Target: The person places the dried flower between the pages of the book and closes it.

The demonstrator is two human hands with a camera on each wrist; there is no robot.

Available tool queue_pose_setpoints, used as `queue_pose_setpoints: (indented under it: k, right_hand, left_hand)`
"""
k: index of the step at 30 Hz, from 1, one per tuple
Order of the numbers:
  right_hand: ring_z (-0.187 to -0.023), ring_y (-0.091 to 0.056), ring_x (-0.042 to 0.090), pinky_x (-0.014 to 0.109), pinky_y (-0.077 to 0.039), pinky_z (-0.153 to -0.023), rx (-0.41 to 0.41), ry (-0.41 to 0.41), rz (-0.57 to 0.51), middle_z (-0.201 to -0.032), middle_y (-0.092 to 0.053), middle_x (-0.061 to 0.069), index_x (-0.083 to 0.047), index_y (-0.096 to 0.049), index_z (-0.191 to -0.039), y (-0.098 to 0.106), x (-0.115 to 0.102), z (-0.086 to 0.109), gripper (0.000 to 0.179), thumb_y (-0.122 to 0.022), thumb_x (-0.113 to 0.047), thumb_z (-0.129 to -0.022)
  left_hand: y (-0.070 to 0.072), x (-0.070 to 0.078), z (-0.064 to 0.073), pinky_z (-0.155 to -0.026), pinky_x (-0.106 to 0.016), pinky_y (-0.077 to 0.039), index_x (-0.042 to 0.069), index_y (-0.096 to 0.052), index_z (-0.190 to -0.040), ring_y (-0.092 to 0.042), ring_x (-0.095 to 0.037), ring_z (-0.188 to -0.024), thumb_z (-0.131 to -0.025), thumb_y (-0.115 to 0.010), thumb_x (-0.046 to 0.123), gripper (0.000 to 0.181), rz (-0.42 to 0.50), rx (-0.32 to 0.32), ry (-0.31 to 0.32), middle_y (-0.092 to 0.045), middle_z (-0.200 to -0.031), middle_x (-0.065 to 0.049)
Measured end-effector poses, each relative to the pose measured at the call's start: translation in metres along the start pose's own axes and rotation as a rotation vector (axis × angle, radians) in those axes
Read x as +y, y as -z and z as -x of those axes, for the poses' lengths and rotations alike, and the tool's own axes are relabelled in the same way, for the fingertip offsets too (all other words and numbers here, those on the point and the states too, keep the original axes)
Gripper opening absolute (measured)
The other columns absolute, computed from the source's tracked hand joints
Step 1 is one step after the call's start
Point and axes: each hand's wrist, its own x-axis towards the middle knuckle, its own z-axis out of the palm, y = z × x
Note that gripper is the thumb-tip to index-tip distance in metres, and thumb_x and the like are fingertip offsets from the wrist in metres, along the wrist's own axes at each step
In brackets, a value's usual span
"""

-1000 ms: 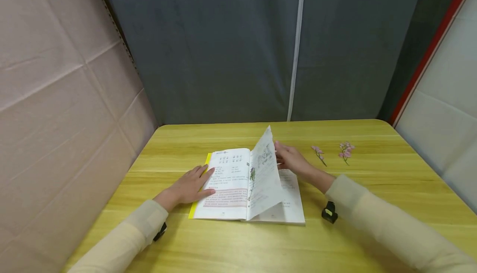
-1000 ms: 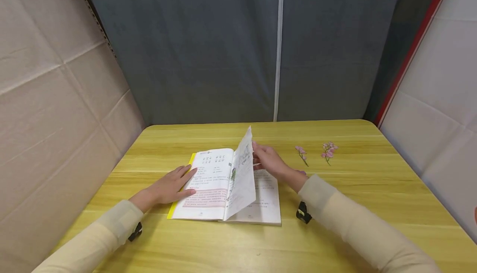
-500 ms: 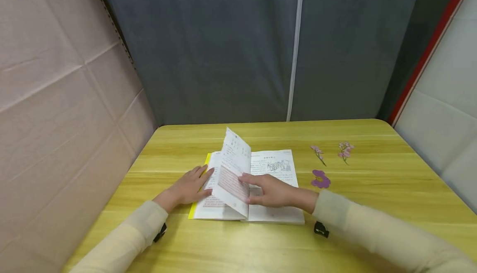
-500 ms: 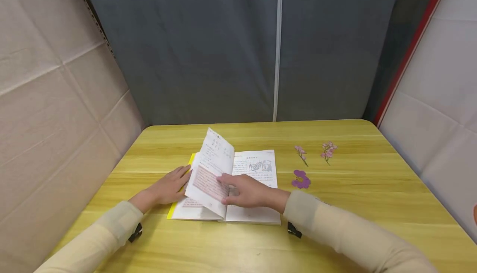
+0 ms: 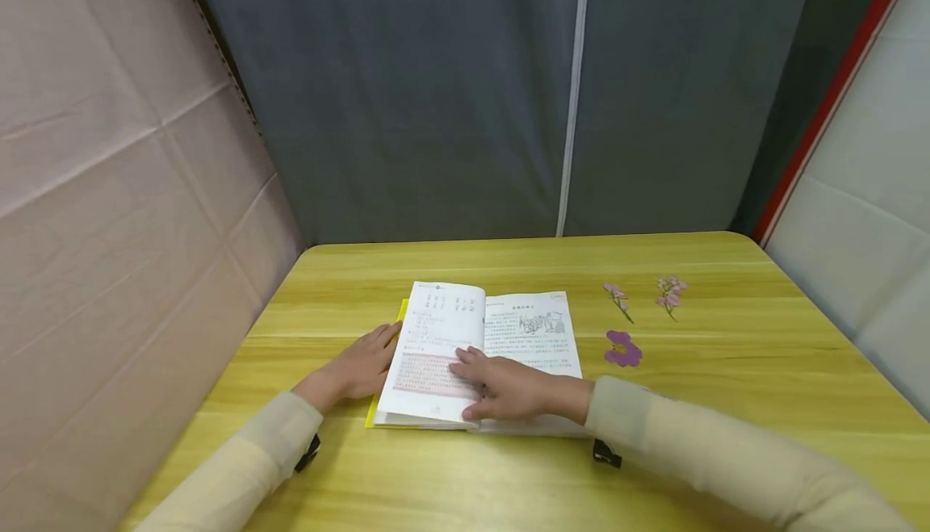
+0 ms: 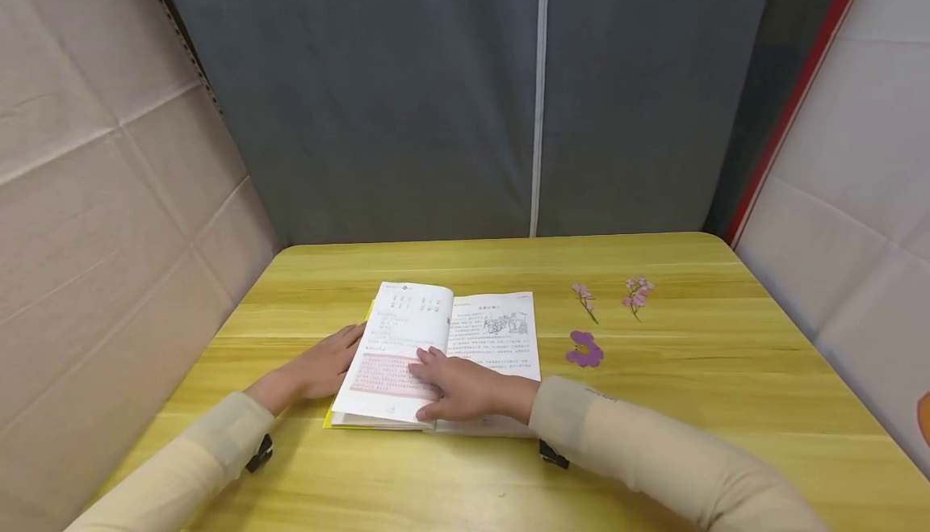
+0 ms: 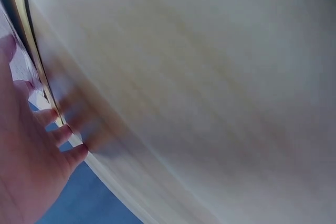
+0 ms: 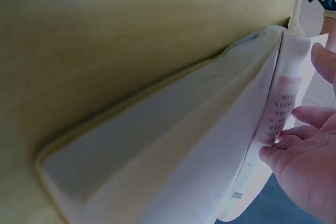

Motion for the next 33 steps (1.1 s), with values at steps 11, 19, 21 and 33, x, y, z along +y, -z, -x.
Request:
queue_pose_setpoints:
  k: [11,19,21,33]
  right_hand:
    - [-0.145,-0.012,0.031,0.043,-0.016,-0.115,-0.026,-0.044,0.111,-0.157,-0.02,0.017,-0.002,-0.037,-0.148,-0.008,-0.006,-0.001,0.072,-0.063,-0.041,-0.094]
    - [-0.146,-0.012,0.031,0.042,-0.016,-0.115,-0.036,-0.046,0.212,-0.157,-0.021,0.018,-0.002,-0.037,-0.149,-0.011,-0.008,-0.002,0.069,-0.058,-0.042,-0.096]
    - [-0.145,-0.013,0.032,0.042,-0.017,-0.115,-0.04,-0.045,0.232,-0.157,-0.021,0.018,-0.002,-0.037,-0.149,-0.011,-0.008,-0.002,0.069,-0.058,-0.042,-0.096]
    - [-0.144,-0.019,0.031,0.039,-0.02,-0.114,-0.074,-0.045,0.37,-0.156,-0.025,0.017,-0.005,-0.039,-0.149,-0.012,-0.01,-0.006,0.068,-0.053,-0.047,-0.097]
  left_hand:
    - [0.0,-0.006,0.004,-0.113,-0.049,-0.019,0.007,-0.018,-0.155,-0.016,-0.037,-0.144,-0.105,-0.028,0.023,0.054,0.103,0.019,0.035,-0.014,-0.159,-0.018]
    - [0.004,-0.005,0.004,-0.112,-0.048,-0.023,0.001,-0.023,-0.153,-0.023,-0.035,-0.143,-0.102,-0.033,0.019,0.055,0.115,0.086,0.084,-0.022,-0.157,-0.019]
    - [0.005,-0.004,0.003,-0.112,-0.05,-0.024,-0.001,-0.023,-0.152,-0.025,-0.036,-0.142,-0.103,-0.035,0.021,0.056,0.102,0.122,0.089,-0.024,-0.156,-0.02]
    - [0.008,0.01,-0.008,-0.113,-0.051,-0.019,0.009,-0.018,-0.156,-0.019,-0.034,-0.144,-0.097,-0.042,0.06,0.082,0.07,0.063,0.064,-0.014,-0.16,-0.015]
